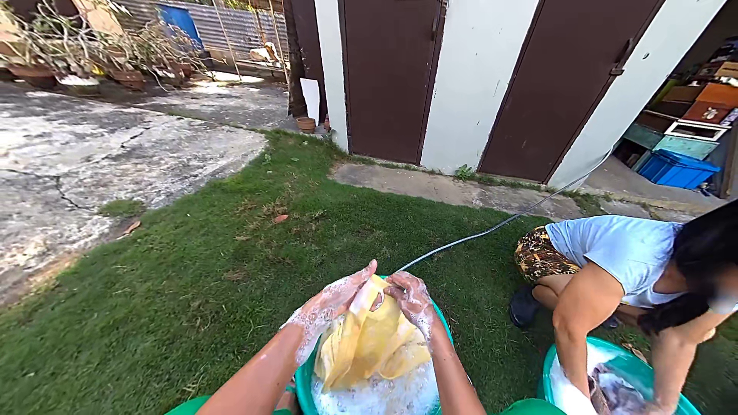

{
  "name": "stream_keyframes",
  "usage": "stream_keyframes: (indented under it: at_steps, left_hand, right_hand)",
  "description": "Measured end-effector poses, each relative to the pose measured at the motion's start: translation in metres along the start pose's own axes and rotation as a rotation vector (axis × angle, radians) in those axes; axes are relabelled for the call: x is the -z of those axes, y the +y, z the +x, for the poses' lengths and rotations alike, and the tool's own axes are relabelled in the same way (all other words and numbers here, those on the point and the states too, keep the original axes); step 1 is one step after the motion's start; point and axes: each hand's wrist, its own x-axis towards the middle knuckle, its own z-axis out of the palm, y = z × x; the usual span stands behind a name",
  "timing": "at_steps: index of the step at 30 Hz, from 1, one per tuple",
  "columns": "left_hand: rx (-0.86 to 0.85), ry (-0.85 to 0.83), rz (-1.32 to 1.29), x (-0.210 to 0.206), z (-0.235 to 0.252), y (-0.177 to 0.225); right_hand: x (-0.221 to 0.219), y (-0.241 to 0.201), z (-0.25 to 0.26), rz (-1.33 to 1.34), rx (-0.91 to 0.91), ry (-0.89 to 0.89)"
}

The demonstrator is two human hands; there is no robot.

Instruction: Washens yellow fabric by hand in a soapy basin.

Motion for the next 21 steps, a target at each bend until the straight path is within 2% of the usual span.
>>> stream_keyframes:
  at_steps: [2,6,8,9,12,15,18,21]
  left_hand:
    - [0.038,0.234,0.038,-0.022,-0.018,0.017]
    - [0.030,0.299,0.229,-0.017,-0.041,0.042]
    - [-0.006,0.267,0.232,-0.010,-0.060,0.056]
    - [-0.068,0.206,0.208,0.006,-0.063,0.056]
    - [-0.225,0.141,0.136,0.034,-0.084,0.066]
    - [-0.276,0.101,0.114,0.062,-0.100,0.072]
    - [-0.258,0.104,0.147,0.083,-0.106,0.067]
    - [-0.210,0.121,0.182,0.090,-0.107,0.062]
  right_hand:
    - [0.001,-0.008,0.006,-0.031,0.025,-0.047]
    - [-0.006,0.010,0.015,0.166,0.028,-0.191]
    - [-0.017,0.031,0.016,0.256,0.000,-0.312]
    - [-0.026,0.043,0.016,0.266,-0.027,-0.371]
    - [-0.056,0.080,0.012,0.131,-0.140,-0.515]
    - [-0.083,0.103,0.001,0.071,-0.300,-0.614]
    - [-0.091,0.107,-0.005,0.065,-0.337,-0.546]
    - [-0.065,0.100,0.001,0.079,-0.417,-0.237]
